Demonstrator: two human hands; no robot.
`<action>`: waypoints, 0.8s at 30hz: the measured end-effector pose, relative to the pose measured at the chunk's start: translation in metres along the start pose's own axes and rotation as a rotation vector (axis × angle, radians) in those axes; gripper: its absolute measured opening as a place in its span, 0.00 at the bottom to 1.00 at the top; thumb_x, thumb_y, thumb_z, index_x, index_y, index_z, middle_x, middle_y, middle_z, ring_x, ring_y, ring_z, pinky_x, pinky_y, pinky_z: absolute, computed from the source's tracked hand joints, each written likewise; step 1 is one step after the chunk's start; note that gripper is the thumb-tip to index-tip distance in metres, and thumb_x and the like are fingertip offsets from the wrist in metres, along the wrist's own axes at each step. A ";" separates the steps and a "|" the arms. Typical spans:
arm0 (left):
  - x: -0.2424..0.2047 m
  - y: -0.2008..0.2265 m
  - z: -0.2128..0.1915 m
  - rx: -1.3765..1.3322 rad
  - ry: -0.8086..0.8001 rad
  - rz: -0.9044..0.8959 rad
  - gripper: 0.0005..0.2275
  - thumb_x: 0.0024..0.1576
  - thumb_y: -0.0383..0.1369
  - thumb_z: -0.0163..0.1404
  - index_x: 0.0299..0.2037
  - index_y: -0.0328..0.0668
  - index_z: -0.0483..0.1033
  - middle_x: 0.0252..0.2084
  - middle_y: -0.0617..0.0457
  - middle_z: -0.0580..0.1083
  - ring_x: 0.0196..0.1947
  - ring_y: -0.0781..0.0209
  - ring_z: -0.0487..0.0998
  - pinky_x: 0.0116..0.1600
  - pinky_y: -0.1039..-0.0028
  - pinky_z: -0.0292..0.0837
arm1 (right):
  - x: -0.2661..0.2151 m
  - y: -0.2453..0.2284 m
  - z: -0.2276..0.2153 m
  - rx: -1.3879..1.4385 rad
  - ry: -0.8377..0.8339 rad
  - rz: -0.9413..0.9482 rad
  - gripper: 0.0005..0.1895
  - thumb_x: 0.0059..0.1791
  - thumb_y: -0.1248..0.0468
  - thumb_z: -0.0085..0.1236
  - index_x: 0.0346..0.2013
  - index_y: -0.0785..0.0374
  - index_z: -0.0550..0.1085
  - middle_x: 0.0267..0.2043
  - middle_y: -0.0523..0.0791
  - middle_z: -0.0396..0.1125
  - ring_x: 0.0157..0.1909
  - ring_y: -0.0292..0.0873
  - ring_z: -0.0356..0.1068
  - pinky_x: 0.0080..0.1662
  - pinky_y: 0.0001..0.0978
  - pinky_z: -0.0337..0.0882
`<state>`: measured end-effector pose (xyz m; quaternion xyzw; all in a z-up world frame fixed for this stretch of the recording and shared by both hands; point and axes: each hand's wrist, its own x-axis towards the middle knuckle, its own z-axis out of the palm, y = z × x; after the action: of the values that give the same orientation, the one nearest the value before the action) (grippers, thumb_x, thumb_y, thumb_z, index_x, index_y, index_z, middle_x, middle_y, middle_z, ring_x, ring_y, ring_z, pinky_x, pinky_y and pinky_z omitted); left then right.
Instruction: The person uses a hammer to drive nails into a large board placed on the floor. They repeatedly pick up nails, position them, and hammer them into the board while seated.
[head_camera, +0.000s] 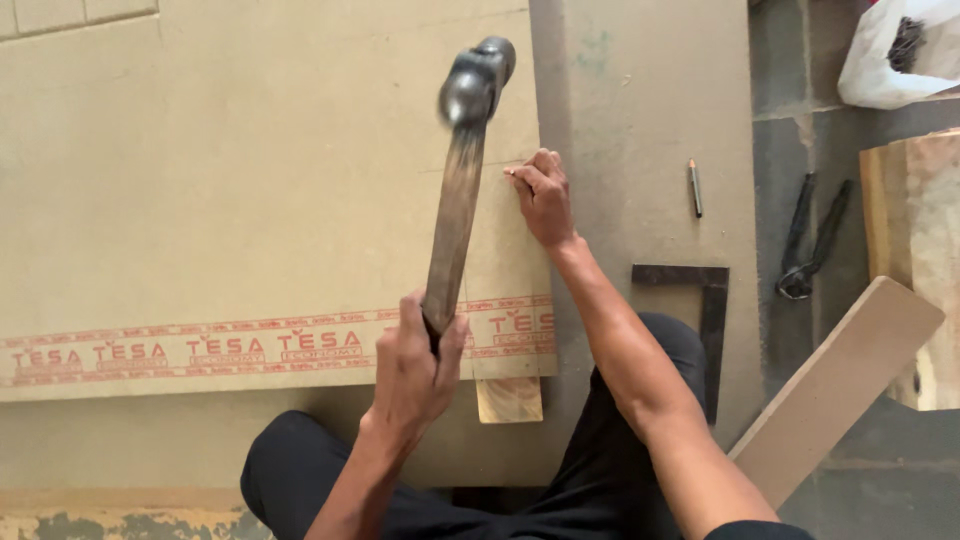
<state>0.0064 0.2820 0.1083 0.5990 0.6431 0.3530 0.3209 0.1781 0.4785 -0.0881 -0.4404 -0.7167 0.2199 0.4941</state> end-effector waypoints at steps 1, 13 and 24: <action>0.002 -0.001 0.003 0.032 -0.023 -0.037 0.16 0.63 0.37 0.48 0.49 0.26 0.66 0.22 0.45 0.76 0.21 0.53 0.81 0.26 0.63 0.74 | 0.002 0.001 -0.001 0.005 0.006 -0.006 0.01 0.48 0.73 0.63 0.34 0.67 0.78 0.35 0.48 0.64 0.42 0.51 0.64 0.46 0.41 0.67; 0.003 0.007 -0.014 -0.125 -0.053 -0.498 0.13 0.64 0.40 0.46 0.43 0.35 0.69 0.24 0.50 0.74 0.19 0.64 0.75 0.21 0.71 0.76 | -0.004 0.029 -0.001 0.272 0.008 0.378 0.09 0.50 0.71 0.53 0.44 0.66 0.76 0.38 0.44 0.69 0.35 0.40 0.66 0.40 0.35 0.69; 0.000 -0.012 0.044 0.152 -0.054 -0.322 0.14 0.61 0.36 0.50 0.50 0.33 0.72 0.24 0.46 0.74 0.21 0.61 0.74 0.27 0.68 0.71 | 0.035 0.081 -0.004 0.389 -0.347 0.910 0.32 0.53 0.41 0.56 0.55 0.68 0.74 0.33 0.46 0.72 0.20 0.33 0.67 0.25 0.30 0.69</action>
<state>0.0366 0.2845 0.0749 0.5199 0.7468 0.2311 0.3443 0.2110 0.5496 -0.1295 -0.5645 -0.4700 0.6110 0.2951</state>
